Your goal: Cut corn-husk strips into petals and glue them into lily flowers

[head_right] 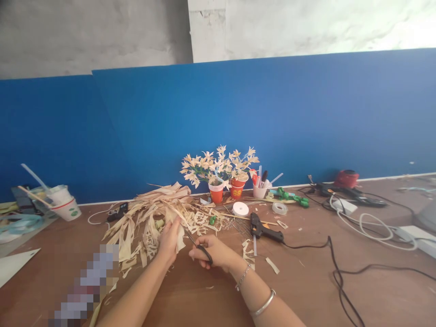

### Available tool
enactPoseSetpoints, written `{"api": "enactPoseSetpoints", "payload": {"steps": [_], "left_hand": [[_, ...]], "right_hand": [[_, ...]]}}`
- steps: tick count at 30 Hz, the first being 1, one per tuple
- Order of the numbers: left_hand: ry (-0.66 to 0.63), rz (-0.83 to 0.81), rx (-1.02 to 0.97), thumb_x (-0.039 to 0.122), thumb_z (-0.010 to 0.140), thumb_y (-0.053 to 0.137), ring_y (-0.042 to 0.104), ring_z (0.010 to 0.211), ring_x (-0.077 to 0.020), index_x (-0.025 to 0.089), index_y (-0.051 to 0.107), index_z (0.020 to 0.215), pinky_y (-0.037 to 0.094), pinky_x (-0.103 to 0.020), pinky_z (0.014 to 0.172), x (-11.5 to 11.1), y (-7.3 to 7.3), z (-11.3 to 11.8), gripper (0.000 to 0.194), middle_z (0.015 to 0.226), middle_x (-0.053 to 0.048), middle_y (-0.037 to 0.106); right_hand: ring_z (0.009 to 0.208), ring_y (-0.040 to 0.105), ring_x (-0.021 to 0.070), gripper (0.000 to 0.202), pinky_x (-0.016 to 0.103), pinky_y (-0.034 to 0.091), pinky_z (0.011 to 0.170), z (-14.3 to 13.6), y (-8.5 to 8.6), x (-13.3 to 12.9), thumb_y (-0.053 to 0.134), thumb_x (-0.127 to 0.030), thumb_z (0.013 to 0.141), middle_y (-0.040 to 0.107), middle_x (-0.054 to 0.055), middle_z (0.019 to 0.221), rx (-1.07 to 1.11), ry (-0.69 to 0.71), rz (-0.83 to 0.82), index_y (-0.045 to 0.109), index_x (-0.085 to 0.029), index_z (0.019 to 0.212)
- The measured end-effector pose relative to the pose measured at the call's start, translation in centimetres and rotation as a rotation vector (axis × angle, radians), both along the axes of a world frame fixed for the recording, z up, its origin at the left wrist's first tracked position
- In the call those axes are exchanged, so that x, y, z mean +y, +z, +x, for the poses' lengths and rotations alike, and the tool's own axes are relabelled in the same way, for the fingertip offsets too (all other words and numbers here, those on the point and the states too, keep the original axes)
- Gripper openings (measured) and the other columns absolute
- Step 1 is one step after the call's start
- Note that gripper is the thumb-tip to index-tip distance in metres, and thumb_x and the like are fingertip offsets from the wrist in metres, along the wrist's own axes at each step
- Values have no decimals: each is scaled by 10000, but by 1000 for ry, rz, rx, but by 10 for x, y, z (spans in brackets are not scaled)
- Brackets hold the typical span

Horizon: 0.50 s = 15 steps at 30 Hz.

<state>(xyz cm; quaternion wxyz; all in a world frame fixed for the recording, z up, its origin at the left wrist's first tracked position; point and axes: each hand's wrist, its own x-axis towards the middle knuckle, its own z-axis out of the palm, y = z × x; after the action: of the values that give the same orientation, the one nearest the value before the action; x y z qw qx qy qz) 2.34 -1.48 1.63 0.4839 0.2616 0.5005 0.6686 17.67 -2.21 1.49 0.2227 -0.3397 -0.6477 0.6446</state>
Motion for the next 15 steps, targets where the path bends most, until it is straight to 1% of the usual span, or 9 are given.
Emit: {"api": "enactPoseSetpoints", "payload": {"steps": [3,7,11,15], "left_hand": [[-7,-16,-7,484,583,706,599,541,-156,160,615,778,451,-244,516,-2,5,0,388,589,8,625],[-31,3,-34,456,581,716,600,507,-147,158,614,795,453,-233,496,-3,8,0,380,578,9,631],[-93,1,-47,445,585,725,605,501,-152,155,621,839,432,-218,470,-2,6,-3,400,545,13,619],[-151,-20,-21,437,619,713,511,374,-110,159,622,889,365,-199,409,0,1,-8,398,453,51,551]], "right_hand": [[375,382,49,296,155,298,375,1,1,0,643,-440,737,480,-75,442,-10,7,12,532,-166,719],[375,381,47,294,152,301,376,3,0,1,644,-437,737,478,-78,442,-7,17,15,543,-161,738],[367,379,42,310,144,299,368,5,-3,3,665,-442,723,472,-84,432,-5,40,2,548,-156,752],[359,383,40,328,139,299,360,6,-3,6,678,-450,711,468,-88,421,-18,55,-12,534,-158,744]]}}
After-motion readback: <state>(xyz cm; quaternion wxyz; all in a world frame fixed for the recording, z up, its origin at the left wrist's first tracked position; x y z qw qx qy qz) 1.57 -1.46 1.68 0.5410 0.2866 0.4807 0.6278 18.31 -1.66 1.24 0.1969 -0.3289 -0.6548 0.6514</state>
